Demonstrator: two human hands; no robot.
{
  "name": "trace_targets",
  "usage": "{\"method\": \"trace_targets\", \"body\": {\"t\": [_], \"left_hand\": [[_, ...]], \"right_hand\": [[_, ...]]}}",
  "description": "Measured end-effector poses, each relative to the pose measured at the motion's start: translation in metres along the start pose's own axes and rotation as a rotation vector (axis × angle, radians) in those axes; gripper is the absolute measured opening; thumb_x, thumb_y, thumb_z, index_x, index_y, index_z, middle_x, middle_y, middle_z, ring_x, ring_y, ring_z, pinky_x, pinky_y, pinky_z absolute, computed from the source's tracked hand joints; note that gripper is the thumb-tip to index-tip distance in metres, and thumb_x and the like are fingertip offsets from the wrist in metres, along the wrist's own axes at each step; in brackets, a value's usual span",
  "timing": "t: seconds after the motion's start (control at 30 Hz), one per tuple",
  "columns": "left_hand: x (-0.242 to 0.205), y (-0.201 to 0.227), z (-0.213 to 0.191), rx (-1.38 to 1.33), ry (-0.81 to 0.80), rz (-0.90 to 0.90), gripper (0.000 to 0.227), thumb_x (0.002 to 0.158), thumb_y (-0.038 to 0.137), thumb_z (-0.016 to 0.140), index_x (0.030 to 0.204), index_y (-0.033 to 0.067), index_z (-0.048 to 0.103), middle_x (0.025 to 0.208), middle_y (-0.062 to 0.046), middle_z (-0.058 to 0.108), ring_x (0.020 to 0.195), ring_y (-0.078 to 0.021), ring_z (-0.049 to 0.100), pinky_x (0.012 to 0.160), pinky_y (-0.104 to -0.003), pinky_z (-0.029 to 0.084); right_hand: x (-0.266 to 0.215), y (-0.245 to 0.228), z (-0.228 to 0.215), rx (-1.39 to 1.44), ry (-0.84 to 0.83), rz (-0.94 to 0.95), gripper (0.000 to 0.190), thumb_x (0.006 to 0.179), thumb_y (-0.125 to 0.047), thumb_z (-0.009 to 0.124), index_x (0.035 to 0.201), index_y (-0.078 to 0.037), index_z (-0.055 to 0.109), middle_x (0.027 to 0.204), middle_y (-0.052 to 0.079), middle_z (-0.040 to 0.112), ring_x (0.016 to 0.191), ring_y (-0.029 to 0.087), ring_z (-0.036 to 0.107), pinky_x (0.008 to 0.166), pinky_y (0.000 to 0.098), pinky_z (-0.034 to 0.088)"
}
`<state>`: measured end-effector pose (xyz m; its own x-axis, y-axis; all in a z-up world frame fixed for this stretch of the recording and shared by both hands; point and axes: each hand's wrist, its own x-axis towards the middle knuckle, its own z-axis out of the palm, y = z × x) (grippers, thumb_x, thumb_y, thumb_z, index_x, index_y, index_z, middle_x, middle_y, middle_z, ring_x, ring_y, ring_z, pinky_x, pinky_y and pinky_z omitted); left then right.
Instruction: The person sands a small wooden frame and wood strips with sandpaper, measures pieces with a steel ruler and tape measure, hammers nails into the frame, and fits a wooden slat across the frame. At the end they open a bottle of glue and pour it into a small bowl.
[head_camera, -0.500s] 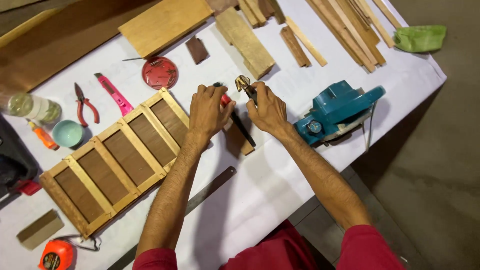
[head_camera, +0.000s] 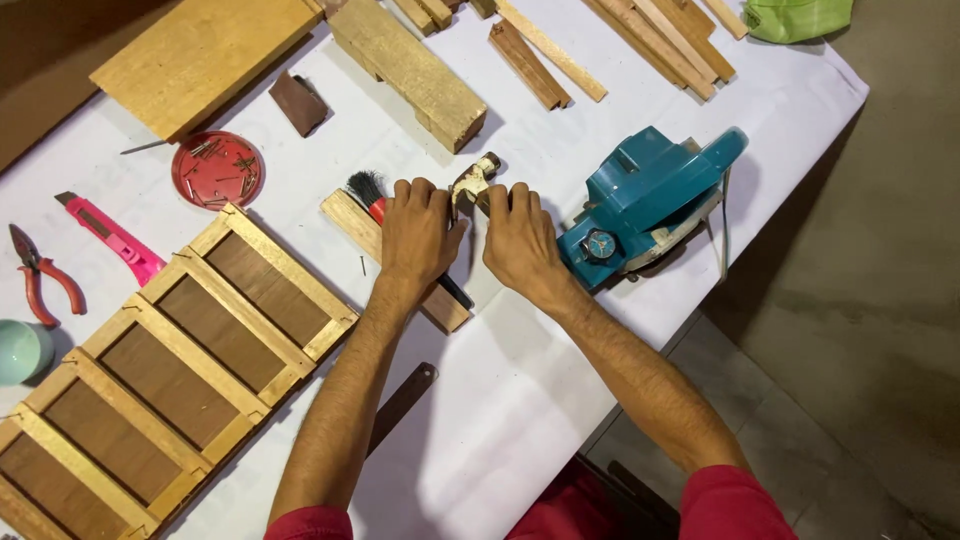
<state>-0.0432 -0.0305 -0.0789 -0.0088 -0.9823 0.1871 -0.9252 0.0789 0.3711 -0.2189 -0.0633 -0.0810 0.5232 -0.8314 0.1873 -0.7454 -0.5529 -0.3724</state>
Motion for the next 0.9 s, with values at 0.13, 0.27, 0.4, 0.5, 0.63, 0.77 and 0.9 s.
{"method": "trace_targets", "body": {"t": [0.13, 0.27, 0.4, 0.5, 0.63, 0.77, 0.9], "left_hand": [[-0.011, 0.007, -0.01, -0.06, 0.015, 0.0, 0.065, 0.074, 0.037, 0.088, 0.122, -0.0015, 0.067, 0.118, -0.017, 0.058, 0.111, -0.0349, 0.05, 0.091, -0.05, 0.045], [-0.035, 0.002, -0.01, 0.091, 0.165, 0.075, 0.061, 0.072, 0.038, 0.089, 0.115, -0.0006, 0.067, 0.125, -0.017, 0.057, 0.119, -0.0352, 0.048, 0.101, -0.051, 0.042], [-0.082, 0.007, -0.033, 0.145, 0.218, 0.012, 0.049, 0.08, 0.034, 0.086, 0.111, 0.0013, 0.068, 0.123, -0.015, 0.058, 0.122, -0.0331, 0.049, 0.103, -0.049, 0.044], [-0.124, 0.006, -0.043, 0.201, 0.228, -0.077, 0.04, 0.083, 0.03, 0.084, 0.108, 0.0023, 0.069, 0.121, -0.014, 0.058, 0.119, -0.0308, 0.05, 0.1, -0.047, 0.046], [-0.185, 0.013, -0.07, 0.333, 0.29, -0.131, 0.041, 0.08, 0.034, 0.085, 0.102, 0.0024, 0.071, 0.111, -0.014, 0.059, 0.113, -0.032, 0.052, 0.094, -0.049, 0.046], [-0.239, 0.003, -0.091, 0.355, 0.237, -0.194, 0.034, 0.084, 0.035, 0.083, 0.093, 0.004, 0.072, 0.108, -0.013, 0.062, 0.111, -0.0306, 0.056, 0.091, -0.047, 0.048], [-0.285, 0.002, -0.113, 0.274, -0.104, -0.317, 0.038, 0.081, 0.042, 0.084, 0.087, 0.0068, 0.073, 0.099, -0.012, 0.069, 0.106, -0.0311, 0.062, 0.086, -0.046, 0.052]], "right_hand": [[-0.008, 0.008, 0.002, -0.078, 0.002, -0.063, 0.036, 0.082, 0.001, 0.064, 0.115, 0.0, 0.048, 0.107, 0.024, 0.051, 0.099, 0.041, 0.055, 0.075, 0.0548, 0.05], [-0.013, 0.013, -0.002, -0.082, 0.066, -0.174, 0.036, 0.09, -0.013, 0.075, 0.117, 0.002, 0.055, 0.115, 0.024, 0.053, 0.107, 0.042, 0.054, 0.081, 0.0575, 0.05], [-0.021, -0.011, -0.026, -0.084, 0.14, -0.325, 0.043, 0.088, -0.017, 0.079, 0.12, 0.005, 0.061, 0.126, 0.025, 0.054, 0.113, 0.043, 0.053, 0.082, 0.0555, 0.05], [-0.032, -0.034, -0.038, 0.0, 0.174, -0.454, 0.032, 0.088, -0.016, 0.078, 0.115, -0.001, 0.067, 0.126, 0.022, 0.057, 0.114, 0.041, 0.055, 0.086, 0.0518, 0.051], [-0.049, -0.069, -0.036, 0.12, 0.18, -0.673, 0.025, 0.091, -0.02, 0.079, 0.111, -0.007, 0.073, 0.125, 0.021, 0.058, 0.116, 0.039, 0.056, 0.09, 0.0484, 0.052], [-0.06, -0.117, -0.03, 0.21, -0.115, -0.792, 0.021, 0.091, -0.024, 0.082, 0.106, -0.011, 0.077, 0.102, 0.012, 0.065, 0.102, 0.031, 0.061, 0.088, 0.0454, 0.053], [-0.07, -0.151, -0.016, 0.171, -0.588, -0.845, 0.026, 0.083, -0.032, 0.085, 0.1, -0.014, 0.077, 0.09, 0.006, 0.067, 0.092, 0.023, 0.065, 0.081, 0.0406, 0.054]]}}
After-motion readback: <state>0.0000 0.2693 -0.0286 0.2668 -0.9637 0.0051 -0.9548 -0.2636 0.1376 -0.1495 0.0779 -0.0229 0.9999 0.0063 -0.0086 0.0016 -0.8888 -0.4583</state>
